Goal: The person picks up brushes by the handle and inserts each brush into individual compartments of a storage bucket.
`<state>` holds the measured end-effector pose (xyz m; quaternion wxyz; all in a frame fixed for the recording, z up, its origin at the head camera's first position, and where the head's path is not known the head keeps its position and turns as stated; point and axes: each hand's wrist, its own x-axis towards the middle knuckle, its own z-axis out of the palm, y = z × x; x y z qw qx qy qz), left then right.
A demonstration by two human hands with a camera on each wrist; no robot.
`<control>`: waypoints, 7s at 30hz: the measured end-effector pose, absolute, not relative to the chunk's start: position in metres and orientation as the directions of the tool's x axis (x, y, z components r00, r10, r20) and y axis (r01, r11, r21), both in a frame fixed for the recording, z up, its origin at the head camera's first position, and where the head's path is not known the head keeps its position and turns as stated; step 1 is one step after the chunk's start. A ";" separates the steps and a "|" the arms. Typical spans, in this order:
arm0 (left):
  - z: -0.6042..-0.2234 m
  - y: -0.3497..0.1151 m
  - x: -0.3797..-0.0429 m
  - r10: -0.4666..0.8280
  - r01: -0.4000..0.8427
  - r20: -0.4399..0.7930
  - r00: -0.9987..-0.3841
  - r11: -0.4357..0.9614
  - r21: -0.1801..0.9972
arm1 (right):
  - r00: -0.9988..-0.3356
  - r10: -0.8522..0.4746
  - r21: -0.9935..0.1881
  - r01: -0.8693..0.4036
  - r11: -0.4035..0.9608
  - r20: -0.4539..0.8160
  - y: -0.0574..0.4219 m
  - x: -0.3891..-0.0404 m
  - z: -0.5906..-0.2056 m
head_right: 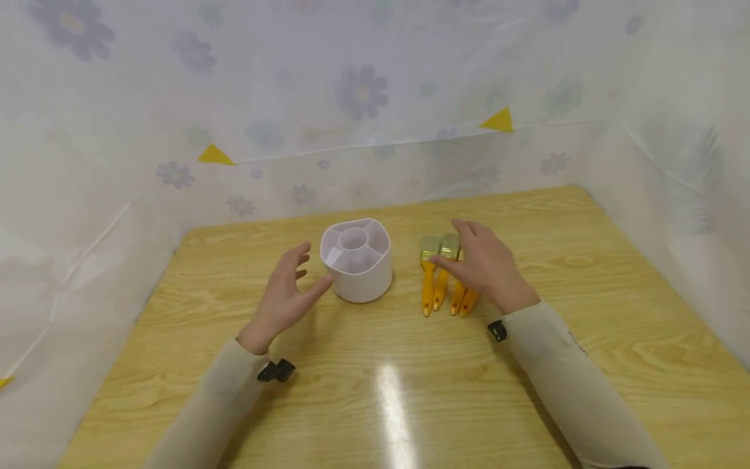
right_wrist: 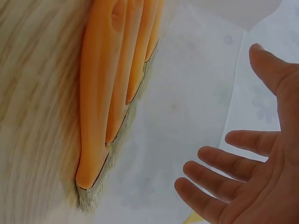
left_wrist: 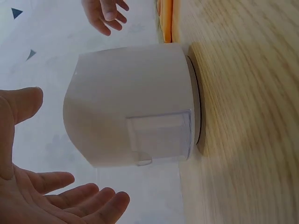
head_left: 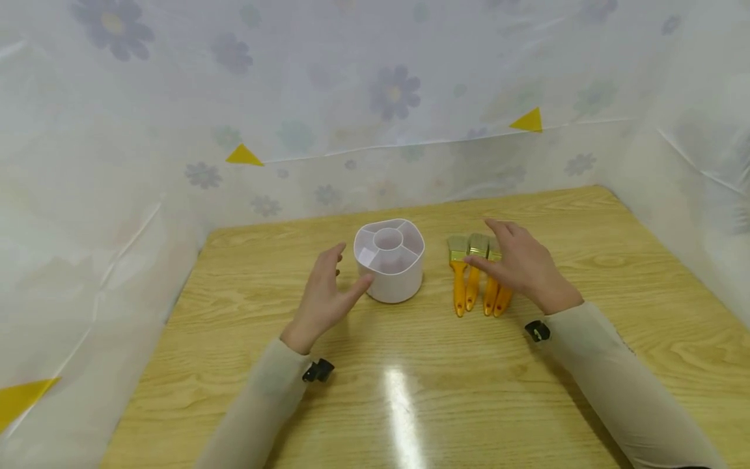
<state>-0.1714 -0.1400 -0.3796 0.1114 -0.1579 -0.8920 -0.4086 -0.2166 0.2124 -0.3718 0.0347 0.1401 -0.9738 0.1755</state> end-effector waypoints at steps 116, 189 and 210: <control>-0.399 -0.112 -0.196 0.000 0.210 0.221 -0.975 0.317 0.925 | -0.962 -0.226 -0.398 -0.150 0.905 -0.150 0.258 -0.219 -0.400; -0.400 -0.112 -0.199 0.005 0.226 0.236 -0.972 0.313 0.923 | -0.948 -0.234 -0.430 -0.123 0.895 -0.216 0.279 -0.222 -0.396; -0.364 -0.104 -0.175 0.035 0.209 0.209 -0.977 0.303 0.930 | -0.963 -0.205 -0.395 -0.122 0.911 -0.176 0.283 -0.222 -0.396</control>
